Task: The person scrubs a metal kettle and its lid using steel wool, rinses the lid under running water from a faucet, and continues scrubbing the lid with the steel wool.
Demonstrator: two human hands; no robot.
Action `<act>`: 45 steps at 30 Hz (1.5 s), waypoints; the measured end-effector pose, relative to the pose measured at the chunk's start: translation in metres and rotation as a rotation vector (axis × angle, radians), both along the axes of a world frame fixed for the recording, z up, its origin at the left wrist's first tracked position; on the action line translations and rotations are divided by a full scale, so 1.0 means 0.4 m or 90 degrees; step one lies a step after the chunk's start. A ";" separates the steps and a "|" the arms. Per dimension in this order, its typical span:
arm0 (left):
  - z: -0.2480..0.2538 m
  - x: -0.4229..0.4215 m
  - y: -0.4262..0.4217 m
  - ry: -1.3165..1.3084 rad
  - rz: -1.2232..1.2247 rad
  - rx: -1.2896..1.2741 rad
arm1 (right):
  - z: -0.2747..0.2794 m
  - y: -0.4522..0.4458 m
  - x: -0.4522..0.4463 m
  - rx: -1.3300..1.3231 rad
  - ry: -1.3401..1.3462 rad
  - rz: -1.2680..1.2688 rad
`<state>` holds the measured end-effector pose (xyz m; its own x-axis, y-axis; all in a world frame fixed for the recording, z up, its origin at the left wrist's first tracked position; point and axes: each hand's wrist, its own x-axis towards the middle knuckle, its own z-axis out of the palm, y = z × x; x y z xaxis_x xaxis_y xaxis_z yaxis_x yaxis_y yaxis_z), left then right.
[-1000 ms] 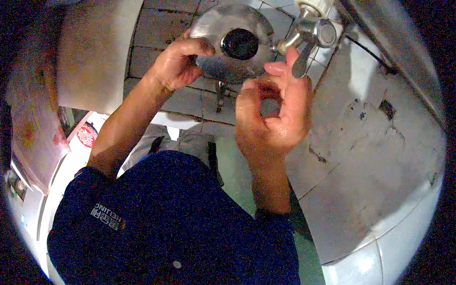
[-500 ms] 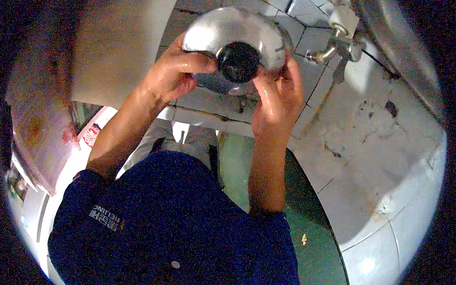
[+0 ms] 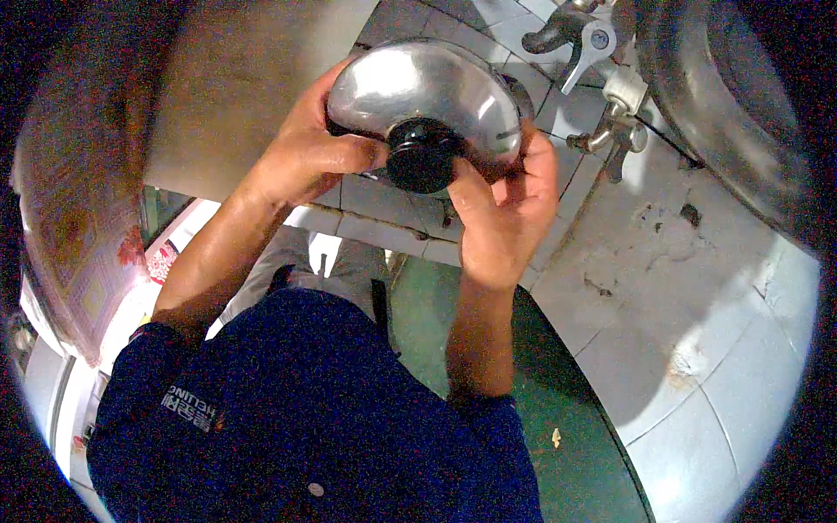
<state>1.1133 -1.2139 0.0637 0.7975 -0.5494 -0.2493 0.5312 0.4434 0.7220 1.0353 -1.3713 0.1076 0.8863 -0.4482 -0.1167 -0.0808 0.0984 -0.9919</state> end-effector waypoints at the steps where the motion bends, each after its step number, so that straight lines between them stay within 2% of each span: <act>1: -0.001 0.002 0.006 -0.002 -0.014 0.001 | 0.000 0.004 0.001 0.009 -0.016 0.007; 9: -0.001 0.017 0.021 -0.011 -0.035 -0.036 | -0.011 0.008 0.007 0.084 0.004 -0.016; 13: -0.002 0.020 0.025 -0.088 -0.024 -0.005 | -0.018 0.006 0.005 0.213 0.020 -0.011; 18: 0.022 0.031 0.020 -0.154 -0.034 0.030 | -0.007 0.012 0.009 0.236 0.041 -0.004; 20: 0.008 0.032 0.019 -0.375 0.007 0.181 | -0.006 0.019 0.011 0.234 0.034 -0.012; 21: 0.014 0.031 0.017 -0.376 0.010 0.181 | -0.013 0.018 0.008 0.221 0.029 -0.019; 23: 0.034 0.023 0.016 -0.503 0.027 0.313 | -0.019 0.017 0.004 0.208 0.024 -0.023; 24: 0.037 0.014 0.008 -0.503 0.030 0.314 | -0.018 0.016 0.002 0.219 0.016 -0.002; 27: 0.015 -0.006 -0.028 -0.573 0.158 0.396 | -0.024 0.037 -0.016 0.250 0.003 0.008; 30: 0.011 -0.015 -0.038 -0.606 0.204 0.441 | -0.044 0.034 -0.045 0.306 -0.024 0.046; 32: 0.009 -0.021 -0.043 -0.615 0.219 0.439 | -0.033 0.042 -0.046 0.399 -0.039 0.034; 34: 0.012 -0.028 -0.043 -0.656 0.216 0.488 | -0.039 0.038 -0.052 0.398 -0.031 0.035; 39: 0.019 -0.030 -0.047 -0.661 0.219 0.486 | -0.044 0.044 -0.047 0.400 -0.041 0.010; 41: 0.018 -0.032 -0.050 -0.662 0.217 0.485 | -0.036 0.048 -0.043 0.329 -0.007 -0.005; 45: 0.005 -0.034 -0.052 -0.673 0.234 0.466 | -0.041 0.050 -0.047 0.367 -0.024 0.000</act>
